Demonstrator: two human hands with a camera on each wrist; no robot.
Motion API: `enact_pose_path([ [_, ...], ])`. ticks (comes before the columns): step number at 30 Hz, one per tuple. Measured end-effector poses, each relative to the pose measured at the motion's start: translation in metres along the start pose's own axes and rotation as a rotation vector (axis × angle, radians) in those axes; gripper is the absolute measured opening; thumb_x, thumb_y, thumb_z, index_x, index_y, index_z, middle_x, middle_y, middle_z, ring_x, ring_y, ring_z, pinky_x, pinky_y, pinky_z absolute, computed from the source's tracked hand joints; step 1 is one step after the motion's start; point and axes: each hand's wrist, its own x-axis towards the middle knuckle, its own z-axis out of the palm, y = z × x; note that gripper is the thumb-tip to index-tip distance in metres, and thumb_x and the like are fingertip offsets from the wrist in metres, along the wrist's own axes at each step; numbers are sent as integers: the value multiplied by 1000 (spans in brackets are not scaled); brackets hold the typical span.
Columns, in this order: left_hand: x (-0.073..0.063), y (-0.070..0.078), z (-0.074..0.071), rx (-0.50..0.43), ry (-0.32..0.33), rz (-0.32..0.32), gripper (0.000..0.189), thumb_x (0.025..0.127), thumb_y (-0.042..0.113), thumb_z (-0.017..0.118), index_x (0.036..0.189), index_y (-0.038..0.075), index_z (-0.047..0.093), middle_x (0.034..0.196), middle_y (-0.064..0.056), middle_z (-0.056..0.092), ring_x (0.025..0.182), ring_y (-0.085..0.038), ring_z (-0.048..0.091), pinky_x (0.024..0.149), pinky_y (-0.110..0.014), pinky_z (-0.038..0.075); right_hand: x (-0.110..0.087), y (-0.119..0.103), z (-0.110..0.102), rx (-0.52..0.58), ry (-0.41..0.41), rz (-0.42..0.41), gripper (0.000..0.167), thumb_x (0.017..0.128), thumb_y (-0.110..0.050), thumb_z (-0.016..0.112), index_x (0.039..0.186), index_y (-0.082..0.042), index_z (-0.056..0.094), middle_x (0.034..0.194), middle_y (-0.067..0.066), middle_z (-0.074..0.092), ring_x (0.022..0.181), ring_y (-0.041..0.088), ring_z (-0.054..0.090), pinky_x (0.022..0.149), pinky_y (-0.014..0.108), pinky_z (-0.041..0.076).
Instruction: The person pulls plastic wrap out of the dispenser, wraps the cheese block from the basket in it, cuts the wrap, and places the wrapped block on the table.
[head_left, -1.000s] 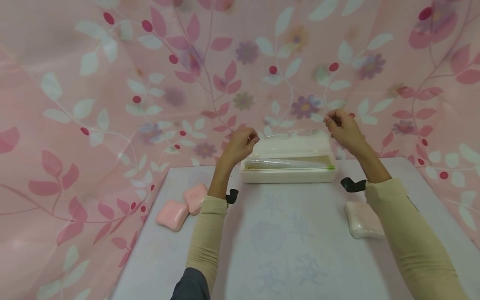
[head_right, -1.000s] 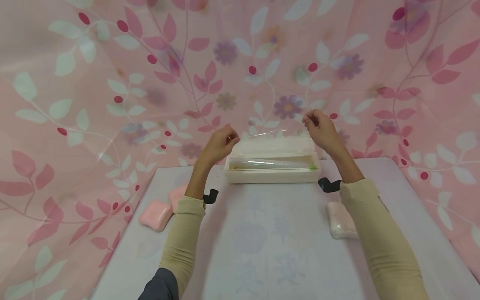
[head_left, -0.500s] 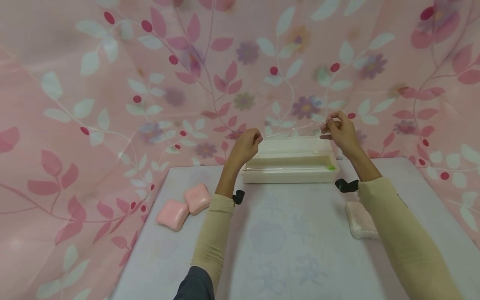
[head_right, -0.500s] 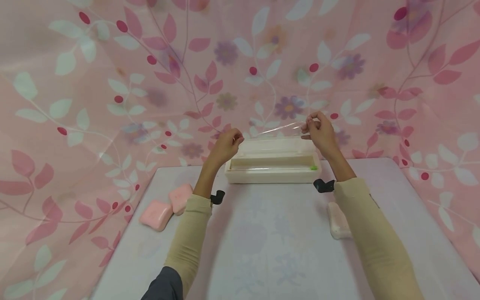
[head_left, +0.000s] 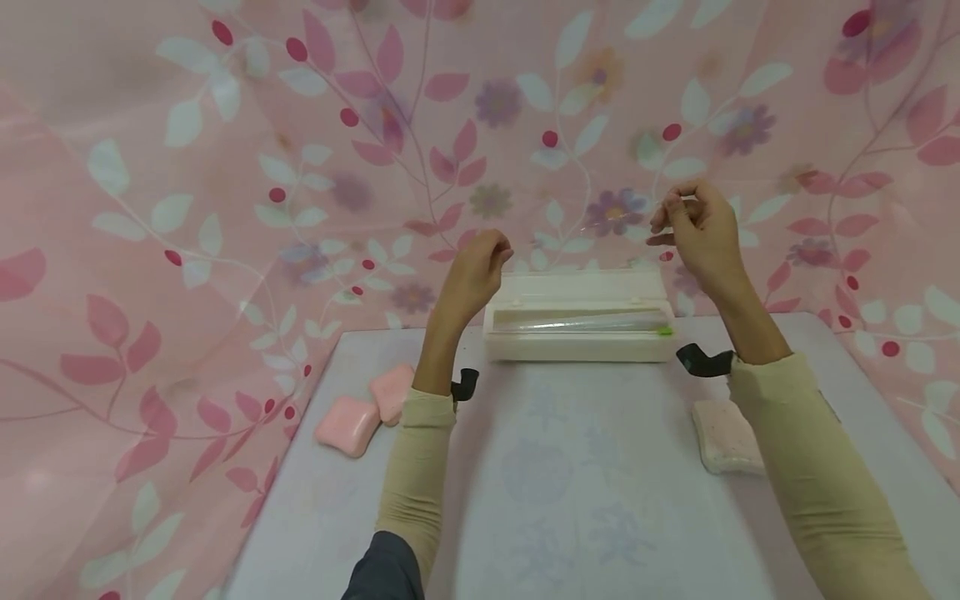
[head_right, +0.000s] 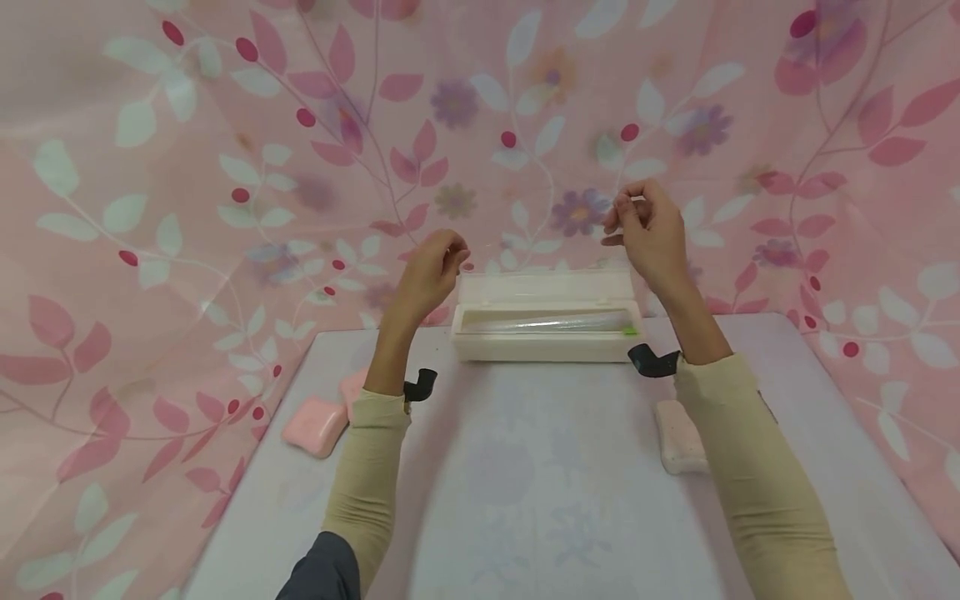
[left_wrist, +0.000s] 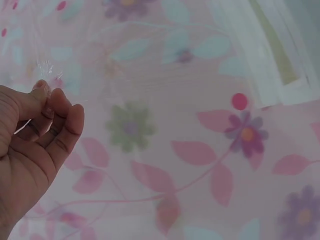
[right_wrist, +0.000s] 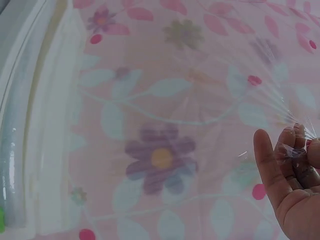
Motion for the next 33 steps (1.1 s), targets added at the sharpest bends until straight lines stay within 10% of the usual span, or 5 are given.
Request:
enact_pose_path([
  [6, 5, 21, -16, 27, 96, 153, 10, 99, 5, 56, 99, -5, 59, 94, -15, 60, 85, -26, 56, 78, -31, 47, 2, -24, -3, 96, 38, -52, 14, 98, -7, 55, 103, 5, 55, 79, 20, 60, 73, 26, 60, 67, 31, 57],
  [33, 15, 94, -93, 90, 405, 388, 16, 102, 7, 51, 100, -7, 58, 90, -16, 54, 81, -25, 56, 79, -24, 52, 5, -133, 12, 184, 120, -430, 19, 94, 2, 59, 97, 20, 51, 70, 23, 57, 63, 28, 61, 60, 32, 56],
])
